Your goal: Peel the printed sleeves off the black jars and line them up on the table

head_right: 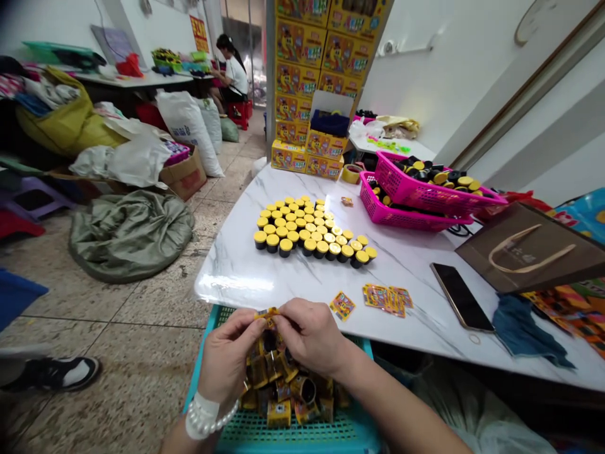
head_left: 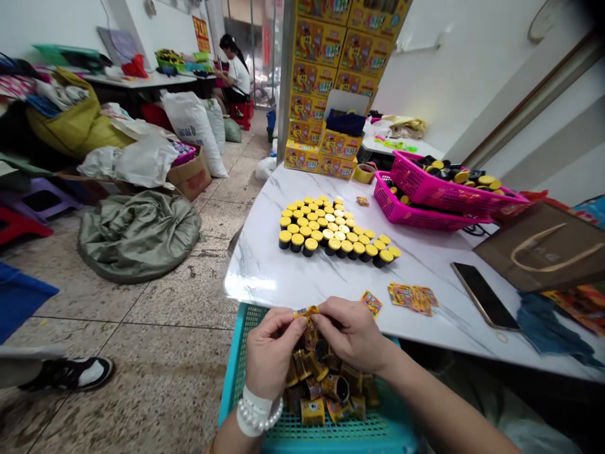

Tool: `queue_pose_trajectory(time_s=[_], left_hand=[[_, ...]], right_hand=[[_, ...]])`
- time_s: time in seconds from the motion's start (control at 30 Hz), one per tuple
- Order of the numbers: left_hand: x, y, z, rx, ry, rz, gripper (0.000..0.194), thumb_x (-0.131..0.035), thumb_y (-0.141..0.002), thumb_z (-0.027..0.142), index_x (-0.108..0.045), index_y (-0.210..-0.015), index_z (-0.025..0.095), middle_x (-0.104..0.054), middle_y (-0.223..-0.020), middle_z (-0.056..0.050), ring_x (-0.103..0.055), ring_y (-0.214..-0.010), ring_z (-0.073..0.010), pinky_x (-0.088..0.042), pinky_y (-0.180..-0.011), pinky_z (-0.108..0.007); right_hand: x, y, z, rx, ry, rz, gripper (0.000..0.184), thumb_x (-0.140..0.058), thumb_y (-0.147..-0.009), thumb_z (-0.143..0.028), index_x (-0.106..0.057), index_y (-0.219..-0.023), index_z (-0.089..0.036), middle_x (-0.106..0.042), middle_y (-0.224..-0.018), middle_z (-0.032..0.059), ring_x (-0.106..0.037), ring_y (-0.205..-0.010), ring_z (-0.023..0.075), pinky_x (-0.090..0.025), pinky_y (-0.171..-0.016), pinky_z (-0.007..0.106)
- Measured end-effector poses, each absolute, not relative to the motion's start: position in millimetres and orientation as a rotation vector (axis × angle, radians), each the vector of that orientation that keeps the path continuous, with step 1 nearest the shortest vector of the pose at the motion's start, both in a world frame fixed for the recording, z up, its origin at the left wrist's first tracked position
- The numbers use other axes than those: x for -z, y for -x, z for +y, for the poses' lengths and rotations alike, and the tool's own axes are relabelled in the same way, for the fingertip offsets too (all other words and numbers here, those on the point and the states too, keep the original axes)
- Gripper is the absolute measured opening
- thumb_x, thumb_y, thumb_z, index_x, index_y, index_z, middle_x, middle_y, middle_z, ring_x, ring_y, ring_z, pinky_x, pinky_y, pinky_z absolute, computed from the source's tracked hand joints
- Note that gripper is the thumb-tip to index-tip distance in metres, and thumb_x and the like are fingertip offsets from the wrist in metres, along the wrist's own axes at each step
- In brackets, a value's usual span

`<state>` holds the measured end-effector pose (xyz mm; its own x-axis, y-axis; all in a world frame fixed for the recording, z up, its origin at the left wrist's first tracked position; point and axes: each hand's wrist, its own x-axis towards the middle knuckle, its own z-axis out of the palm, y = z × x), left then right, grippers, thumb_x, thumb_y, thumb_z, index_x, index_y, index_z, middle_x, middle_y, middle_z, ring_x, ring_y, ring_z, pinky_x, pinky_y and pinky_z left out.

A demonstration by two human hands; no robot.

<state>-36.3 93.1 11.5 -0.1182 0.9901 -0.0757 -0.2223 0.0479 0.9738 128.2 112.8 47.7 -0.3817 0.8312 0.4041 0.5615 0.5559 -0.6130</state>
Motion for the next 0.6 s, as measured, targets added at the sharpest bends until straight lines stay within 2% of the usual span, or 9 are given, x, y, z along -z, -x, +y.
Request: queue_pose_trajectory(time_s=[0.1, 0.17, 0.3, 0.37, 0.43, 0.53, 0.6], left_hand=[[-11, 44, 95, -1.463, -0.814, 1.166, 0.019, -0.083, -0.07, 0.035, -0.076, -0.069, 0.018, -0.066, -0.082, -0.004, -0.059, -0.08, -0.0163, -0.05, -0.073, -0.026], [-14, 47, 94, -1.428, -0.735, 1.147, 0.023, -0.084, -0.068, 0.038, -0.076, -0.072, 0.017, -0.066, -0.078, -0.003, -0.058, -0.073, -0.0143, -0.049, -0.066, -0.024], [-29, 48, 102, -1.269, -0.656, 1.101, 0.034, -0.083, -0.069, 0.045, -0.071, -0.075, 0.013, -0.055, -0.05, 0.003, -0.044, -0.046, -0.0061, -0.035, -0.046, -0.017], [-38, 47, 119, -1.226, -0.67, 1.05, 0.037, -0.078, -0.074, 0.048, -0.064, -0.076, 0.014, -0.048, -0.041, 0.007, -0.036, -0.038, -0.0039, -0.025, -0.04, -0.015], [-45, 46, 146, -1.175, -0.682, 0.982, 0.037, -0.075, -0.076, 0.049, -0.059, -0.079, 0.016, -0.048, -0.039, 0.007, -0.034, -0.033, -0.0036, -0.019, -0.036, -0.014], [-47, 45, 190, -1.113, -0.666, 0.932, 0.041, -0.081, -0.067, 0.046, -0.056, -0.078, 0.015, -0.054, -0.044, 0.005, -0.036, -0.032, -0.003, -0.015, -0.033, -0.013], [-44, 42, 209, -1.099, -0.623, 0.912, 0.044, -0.085, -0.061, 0.043, -0.056, -0.078, 0.014, -0.055, -0.047, 0.005, -0.036, -0.034, -0.002, -0.015, -0.032, -0.012]], right_hand=[[-54, -123, 124, -0.556, 1.1, -2.193, 0.027, -0.054, -0.092, -0.02, -0.057, -0.066, -0.019, -0.053, -0.059, -0.0022, -0.048, -0.056, 0.0109, -0.035, -0.055, 0.025], [-58, -119, 128, -0.58, 1.082, -2.234, 0.03, -0.054, -0.093, -0.021, -0.055, -0.063, -0.019, -0.051, -0.057, -0.003, -0.046, -0.054, 0.0102, -0.034, -0.054, 0.024], [-72, -122, 148, -0.578, 0.982, -2.276, 0.027, -0.057, -0.094, -0.031, -0.063, -0.071, -0.018, -0.06, -0.062, -0.0012, -0.052, -0.055, 0.0098, -0.038, -0.054, 0.023], [-79, -129, 170, -0.396, 0.992, -2.244, 0.026, -0.059, -0.094, -0.036, -0.067, -0.078, -0.018, -0.064, -0.068, 0.0013, -0.057, -0.06, 0.0118, -0.042, -0.059, 0.024], [-81, -136, 197, -0.091, 1.065, -2.206, 0.025, -0.061, -0.092, -0.039, -0.07, -0.083, -0.018, -0.067, -0.076, 0.0052, -0.06, -0.071, 0.0165, -0.046, -0.066, 0.028], [-74, -146, 235, 0.281, 1.198, -2.251, 0.026, -0.068, -0.087, -0.042, -0.073, -0.097, -0.018, -0.068, -0.093, 0.0108, -0.057, -0.089, 0.0247, -0.047, -0.075, 0.035], [-65, -150, 250, 0.377, 1.226, -2.317, 0.025, -0.069, -0.086, -0.04, -0.073, -0.1, -0.019, -0.066, -0.096, 0.011, -0.054, -0.091, 0.0257, -0.047, -0.077, 0.036]])
